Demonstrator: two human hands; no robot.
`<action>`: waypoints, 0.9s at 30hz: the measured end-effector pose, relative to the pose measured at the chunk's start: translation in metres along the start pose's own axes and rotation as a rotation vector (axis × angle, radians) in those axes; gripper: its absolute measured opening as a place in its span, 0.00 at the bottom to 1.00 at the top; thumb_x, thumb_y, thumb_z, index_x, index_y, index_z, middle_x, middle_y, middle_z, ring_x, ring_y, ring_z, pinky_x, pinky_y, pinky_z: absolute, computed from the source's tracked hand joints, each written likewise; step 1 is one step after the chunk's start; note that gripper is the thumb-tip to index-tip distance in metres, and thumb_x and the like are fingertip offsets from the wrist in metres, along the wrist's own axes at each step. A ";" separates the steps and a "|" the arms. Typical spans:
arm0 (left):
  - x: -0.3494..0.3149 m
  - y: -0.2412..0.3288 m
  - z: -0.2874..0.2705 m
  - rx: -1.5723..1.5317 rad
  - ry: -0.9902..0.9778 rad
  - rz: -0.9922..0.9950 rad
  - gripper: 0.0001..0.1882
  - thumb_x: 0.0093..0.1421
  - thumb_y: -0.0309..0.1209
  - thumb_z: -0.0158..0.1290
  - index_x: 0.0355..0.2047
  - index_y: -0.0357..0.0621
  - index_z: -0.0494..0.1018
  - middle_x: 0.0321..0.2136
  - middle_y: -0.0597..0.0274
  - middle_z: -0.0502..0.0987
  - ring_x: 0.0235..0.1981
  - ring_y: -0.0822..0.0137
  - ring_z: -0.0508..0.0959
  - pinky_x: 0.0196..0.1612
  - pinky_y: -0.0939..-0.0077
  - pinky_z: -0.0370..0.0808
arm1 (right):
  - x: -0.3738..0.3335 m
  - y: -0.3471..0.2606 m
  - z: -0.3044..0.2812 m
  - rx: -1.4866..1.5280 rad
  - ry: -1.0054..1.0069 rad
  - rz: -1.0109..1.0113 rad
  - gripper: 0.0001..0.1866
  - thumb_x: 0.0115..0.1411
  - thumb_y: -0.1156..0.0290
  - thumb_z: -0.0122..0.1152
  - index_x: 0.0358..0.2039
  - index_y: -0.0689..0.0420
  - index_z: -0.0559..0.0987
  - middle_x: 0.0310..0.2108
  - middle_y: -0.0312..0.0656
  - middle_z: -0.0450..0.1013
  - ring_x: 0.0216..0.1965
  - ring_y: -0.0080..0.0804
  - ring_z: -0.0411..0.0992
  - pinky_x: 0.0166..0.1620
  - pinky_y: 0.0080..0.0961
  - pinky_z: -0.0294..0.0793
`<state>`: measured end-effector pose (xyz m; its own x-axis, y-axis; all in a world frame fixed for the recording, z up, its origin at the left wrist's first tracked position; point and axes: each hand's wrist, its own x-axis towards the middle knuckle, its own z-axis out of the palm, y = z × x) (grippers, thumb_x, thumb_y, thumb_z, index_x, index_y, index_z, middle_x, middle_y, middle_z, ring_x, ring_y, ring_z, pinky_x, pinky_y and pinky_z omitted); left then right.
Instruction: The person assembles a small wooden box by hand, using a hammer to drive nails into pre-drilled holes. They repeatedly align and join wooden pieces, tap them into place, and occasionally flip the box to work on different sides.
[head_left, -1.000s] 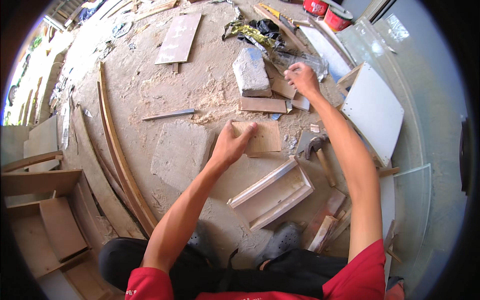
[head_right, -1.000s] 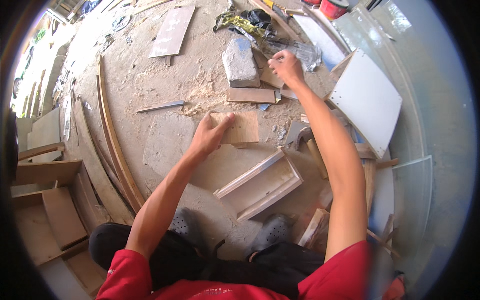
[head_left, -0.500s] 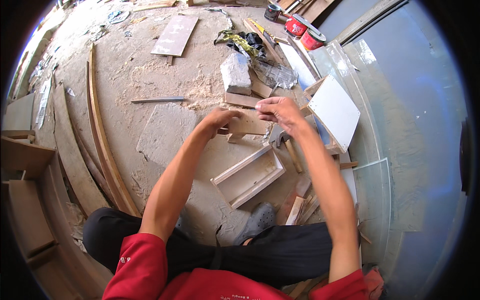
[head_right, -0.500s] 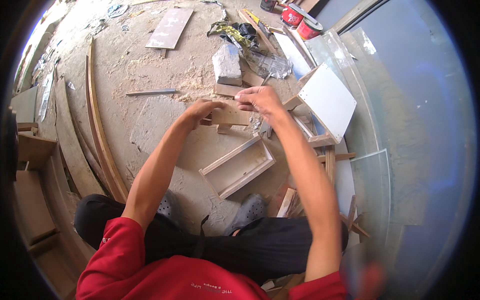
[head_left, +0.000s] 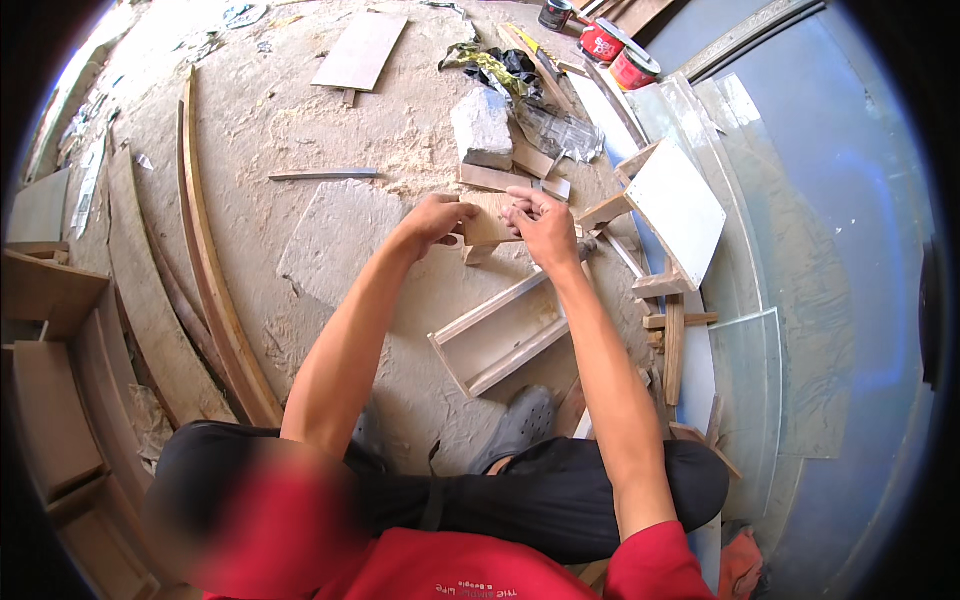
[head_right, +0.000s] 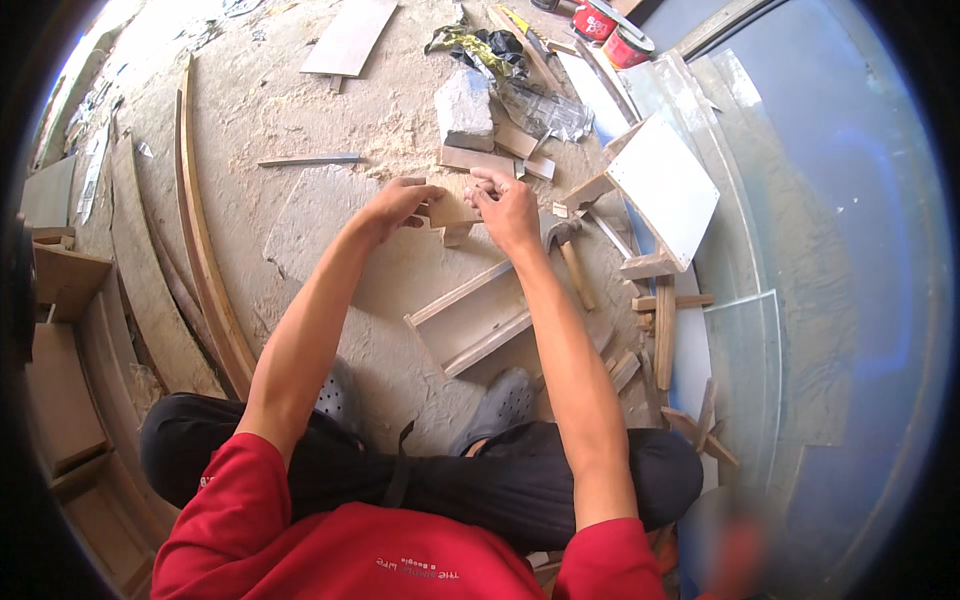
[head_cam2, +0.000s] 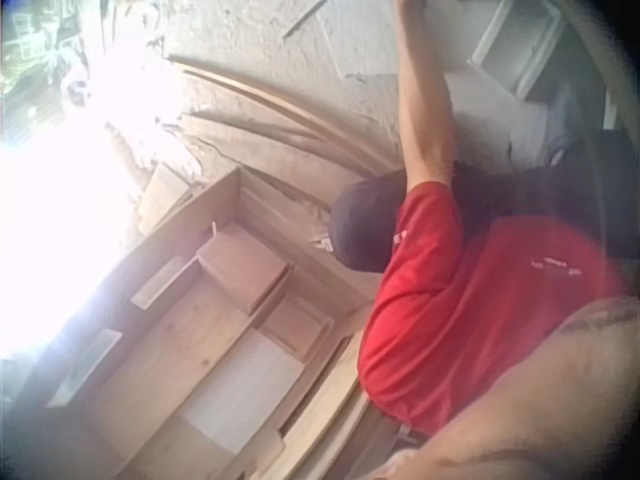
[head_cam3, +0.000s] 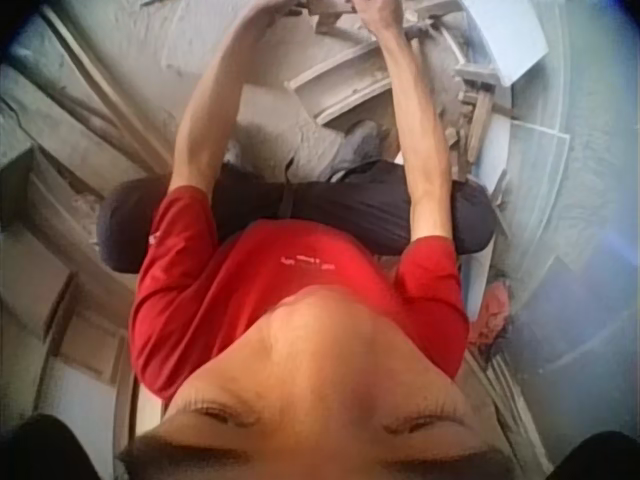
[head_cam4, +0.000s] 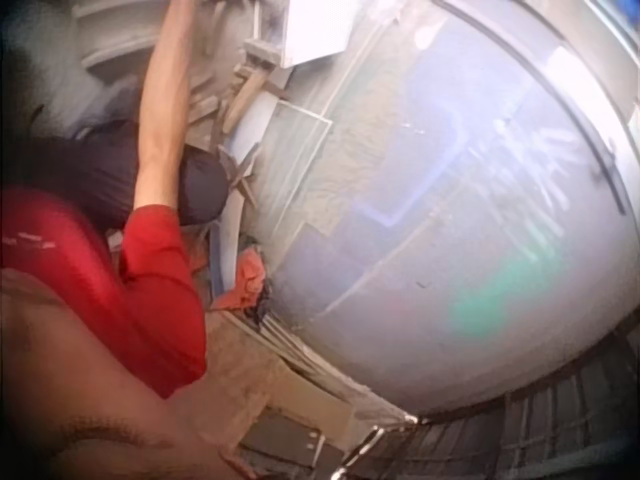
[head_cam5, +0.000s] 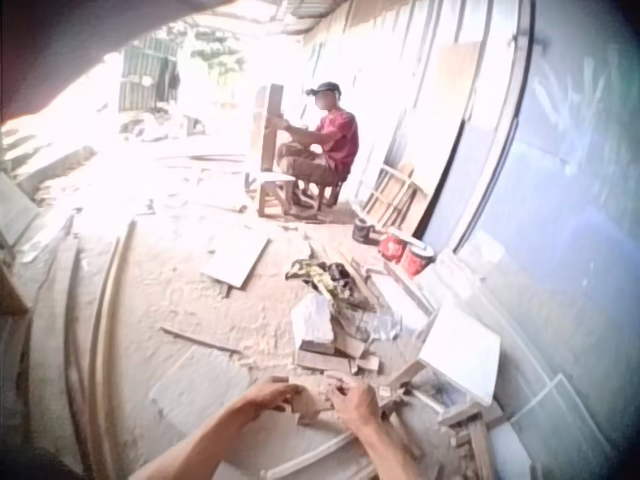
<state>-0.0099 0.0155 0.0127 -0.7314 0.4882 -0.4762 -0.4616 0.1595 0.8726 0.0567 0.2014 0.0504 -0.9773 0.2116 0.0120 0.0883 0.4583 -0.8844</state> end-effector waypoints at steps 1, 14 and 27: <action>-0.001 0.000 0.000 0.010 0.003 -0.002 0.13 0.63 0.36 0.53 0.43 0.44 0.79 0.35 0.63 0.80 0.34 0.72 0.77 0.36 0.76 0.71 | -0.001 -0.001 0.003 0.025 0.017 0.019 0.11 0.58 0.74 0.67 0.41 0.62 0.83 0.26 0.36 0.80 0.25 0.17 0.74 0.29 0.16 0.75; 0.001 0.000 0.010 0.312 0.260 0.407 0.22 0.55 0.38 0.61 0.47 0.39 0.78 0.36 0.60 0.81 0.40 0.67 0.77 0.43 0.71 0.74 | -0.007 0.000 0.003 0.000 0.065 0.006 0.07 0.56 0.71 0.69 0.34 0.59 0.84 0.28 0.40 0.82 0.30 0.22 0.80 0.35 0.21 0.76; -0.017 0.017 0.026 0.891 0.254 0.748 0.10 0.50 0.36 0.61 0.34 0.53 0.85 0.37 0.66 0.84 0.46 0.60 0.75 0.57 0.63 0.66 | -0.010 0.013 0.004 -0.093 0.174 -0.285 0.07 0.56 0.68 0.69 0.34 0.55 0.84 0.30 0.43 0.81 0.30 0.33 0.80 0.34 0.27 0.76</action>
<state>0.0080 0.0320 0.0383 -0.7957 0.5456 0.2631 0.5598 0.4963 0.6636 0.0671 0.2015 0.0368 -0.9182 0.2045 0.3392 -0.1585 0.5951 -0.7879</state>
